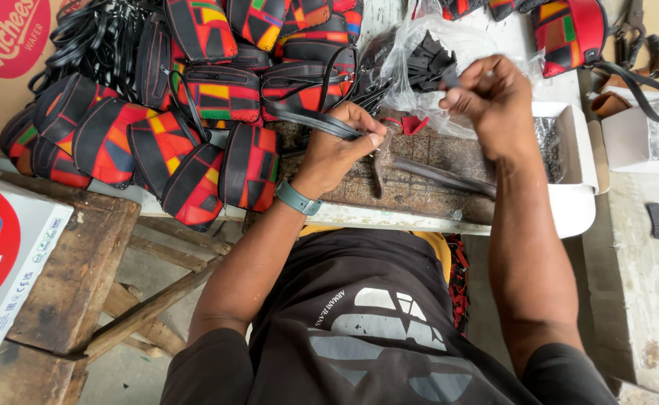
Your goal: The person attaches black strap assemblies to small colorful zippered pouches at a workbench. They thread the strap end through a metal ring on each pouch, fold it, and press or hammer the fastener closed, then set the finished pouch on a pile and pick up the next one, repeating the cycle.
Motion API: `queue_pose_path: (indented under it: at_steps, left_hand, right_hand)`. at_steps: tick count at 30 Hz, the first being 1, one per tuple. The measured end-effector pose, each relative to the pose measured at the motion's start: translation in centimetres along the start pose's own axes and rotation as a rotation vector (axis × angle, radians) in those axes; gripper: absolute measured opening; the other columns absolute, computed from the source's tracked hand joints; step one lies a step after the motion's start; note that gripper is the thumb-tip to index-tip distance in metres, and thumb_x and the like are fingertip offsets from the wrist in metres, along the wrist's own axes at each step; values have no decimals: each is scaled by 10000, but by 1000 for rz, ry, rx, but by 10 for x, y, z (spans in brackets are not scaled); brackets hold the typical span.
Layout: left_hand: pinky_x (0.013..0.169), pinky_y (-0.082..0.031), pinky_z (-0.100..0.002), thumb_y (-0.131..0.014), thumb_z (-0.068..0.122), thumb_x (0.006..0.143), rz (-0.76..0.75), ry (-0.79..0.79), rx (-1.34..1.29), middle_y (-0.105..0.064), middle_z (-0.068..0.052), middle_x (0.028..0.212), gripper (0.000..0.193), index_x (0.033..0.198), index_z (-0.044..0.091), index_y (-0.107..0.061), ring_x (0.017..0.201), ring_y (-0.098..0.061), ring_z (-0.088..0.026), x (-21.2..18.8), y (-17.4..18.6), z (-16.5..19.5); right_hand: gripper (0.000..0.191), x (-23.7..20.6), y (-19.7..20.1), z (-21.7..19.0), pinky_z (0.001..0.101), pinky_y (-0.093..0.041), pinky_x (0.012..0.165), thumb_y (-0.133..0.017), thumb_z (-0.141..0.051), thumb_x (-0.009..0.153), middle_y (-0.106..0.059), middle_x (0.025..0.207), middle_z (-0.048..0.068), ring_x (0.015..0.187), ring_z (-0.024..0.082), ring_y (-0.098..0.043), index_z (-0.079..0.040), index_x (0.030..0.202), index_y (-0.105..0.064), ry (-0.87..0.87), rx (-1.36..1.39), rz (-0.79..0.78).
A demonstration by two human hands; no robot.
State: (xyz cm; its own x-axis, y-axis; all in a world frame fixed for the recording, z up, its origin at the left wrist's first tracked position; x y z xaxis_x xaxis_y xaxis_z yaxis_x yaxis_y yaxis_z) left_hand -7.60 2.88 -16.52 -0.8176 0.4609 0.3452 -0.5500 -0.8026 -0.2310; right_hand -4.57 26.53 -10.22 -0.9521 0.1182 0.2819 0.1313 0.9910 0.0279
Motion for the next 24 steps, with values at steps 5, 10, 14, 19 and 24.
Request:
queue_pose_path:
  at_steps: [5, 10, 14, 19, 24]
  left_hand:
    - [967, -559, -314, -754, -3, 935, 149, -42, -277, -720, -116, 1128, 187, 1080, -1, -637, 1054, -679, -159, 9, 2, -8]
    - [989, -555, -294, -719, 79, 997, 203, -225, -10, -724, -95, 1160, 161, 1126, 10, -650, 1092, -681, -138, 13, -23, 6]
    - [926, -552, -277, -701, 144, 1012, 150, -221, 192, -717, -75, 1098, 166, 1095, 6, -659, 1017, -667, -119, 10, -37, 19]
    - [717, -545, -273, -764, 170, 949, 269, 31, 327, -701, -46, 898, 200, 1019, 14, -661, 807, -651, -114, -2, -11, 11]
    - [788, -584, -312, -730, 79, 950, 293, 352, -512, -705, -48, 906, 86, 999, 35, -674, 833, -690, -136, -14, -8, -37]
  right_hand:
    - [173, -26, -29, 23, 315, -637, 782, -704, 71, 991, -741, 1067, 166, 914, 211, -749, 6, 1112, -600, -90, 181, -57]
    - [105, -49, -68, 67, 320, -662, 705, -673, -3, 941, -719, 917, 133, 828, 234, -772, -7, 1046, -665, -409, 577, 32]
    - [137, -51, -75, 53, 282, -635, 815, -743, 65, 962, -720, 1008, 97, 891, 139, -708, 21, 1041, -641, -47, 402, 93]
    - [190, -58, -64, 35, 221, -542, 773, -826, 59, 938, -714, 974, 58, 877, 81, -646, 29, 1029, -663, 161, -94, 170]
    - [142, -66, -76, 7, 245, -574, 777, -796, 48, 942, -731, 982, 80, 890, 106, -693, 20, 1024, -683, 290, -274, 94]
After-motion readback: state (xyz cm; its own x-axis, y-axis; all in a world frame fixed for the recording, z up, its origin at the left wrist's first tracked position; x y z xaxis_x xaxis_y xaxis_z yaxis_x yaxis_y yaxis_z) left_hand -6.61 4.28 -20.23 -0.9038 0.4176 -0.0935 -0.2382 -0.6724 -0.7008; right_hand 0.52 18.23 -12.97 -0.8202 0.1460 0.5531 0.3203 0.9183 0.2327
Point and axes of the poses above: each hand's wrist, its own x-axis towards the middle knuckle, its own y-axis out of the back of the hand, z = x × y, the point moved 8 cm from there along x, towards the middle knuckle
